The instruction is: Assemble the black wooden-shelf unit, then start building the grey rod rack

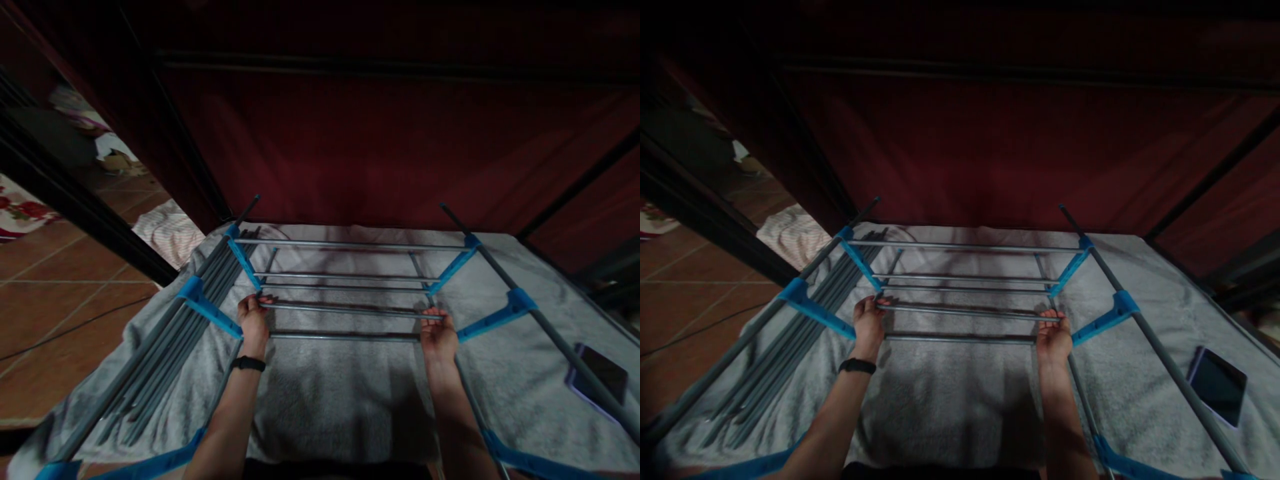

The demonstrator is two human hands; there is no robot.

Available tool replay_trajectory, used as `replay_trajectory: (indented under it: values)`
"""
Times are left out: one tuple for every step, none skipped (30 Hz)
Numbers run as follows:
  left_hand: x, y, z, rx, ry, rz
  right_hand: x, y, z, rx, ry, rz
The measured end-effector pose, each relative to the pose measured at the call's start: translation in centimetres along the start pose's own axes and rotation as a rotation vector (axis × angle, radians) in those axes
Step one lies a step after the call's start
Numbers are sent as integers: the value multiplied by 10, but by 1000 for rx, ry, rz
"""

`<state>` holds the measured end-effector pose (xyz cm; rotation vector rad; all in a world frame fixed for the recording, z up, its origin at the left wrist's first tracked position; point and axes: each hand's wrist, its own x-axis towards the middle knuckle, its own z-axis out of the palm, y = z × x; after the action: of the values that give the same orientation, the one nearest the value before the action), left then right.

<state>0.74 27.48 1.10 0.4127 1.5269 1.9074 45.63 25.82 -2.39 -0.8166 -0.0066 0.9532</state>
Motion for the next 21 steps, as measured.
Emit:
replay_trajectory:
  values:
    - [1, 0, 0, 10, 6, 1, -1, 0, 1, 9, 23, 4]
    - [1, 0, 0, 16, 12, 1, -2, 0, 2, 16, 43, 7]
    - [1, 0, 1, 19, 16, 1, -3, 1, 3, 17, 44, 10]
    - [2, 0, 1, 23, 21, 1, -4, 1, 4, 20, 45, 10]
    - [2, 0, 1, 27, 24, 0, -4, 1, 5, 24, 46, 10]
    - [2, 0, 2, 31, 27, 0, -5, 1, 6, 28, 45, 8]
    - [3, -1, 2, 34, 30, 1, -5, 1, 6, 32, 44, 6]
    - [3, -1, 2, 36, 33, 1, -6, 1, 6, 35, 43, 5]
    - [4, -1, 2, 38, 35, 1, -6, 1, 6, 37, 41, 5]
    - [4, -1, 2, 41, 37, 1, -6, 1, 6, 39, 38, 5]
    - [4, -1, 2, 43, 38, 1, -6, 2, 5, 41, 34, 6]
    - [4, -1, 2, 46, 38, 1, -6, 2, 4, 43, 28, 6]
    - [4, -1, 2, 48, 38, 0, -7, 3, 4, 41, 17, 3]
    - [4, -1, 2, 51, 36, 0, -7, 3, 3, 35, 4, -4]
    - [4, -1, 1, 53, 34, 0, -7, 3, 2, 28, -8, -14]
    - [4, -1, 1, 54, 30, 0, -7, 4, 2, 19, -17, -23]
    - [4, -1, 1, 53, 26, 1, -7, 4, 2, 12, -24, -31]
    - [4, -1, 1, 51, 23, 2, -7, 4, 2, 9, -27, -32]
    - [4, 0, 1, 48, 21, 3, -7, 4, 2, 10, -26, -28]
    - [3, 0, 1, 45, 22, 5, -7, 3, 2, 15, -26, -20]
    - [3, 0, 2, 41, 24, 5, -7, 3, 2, 20, -25, -14]
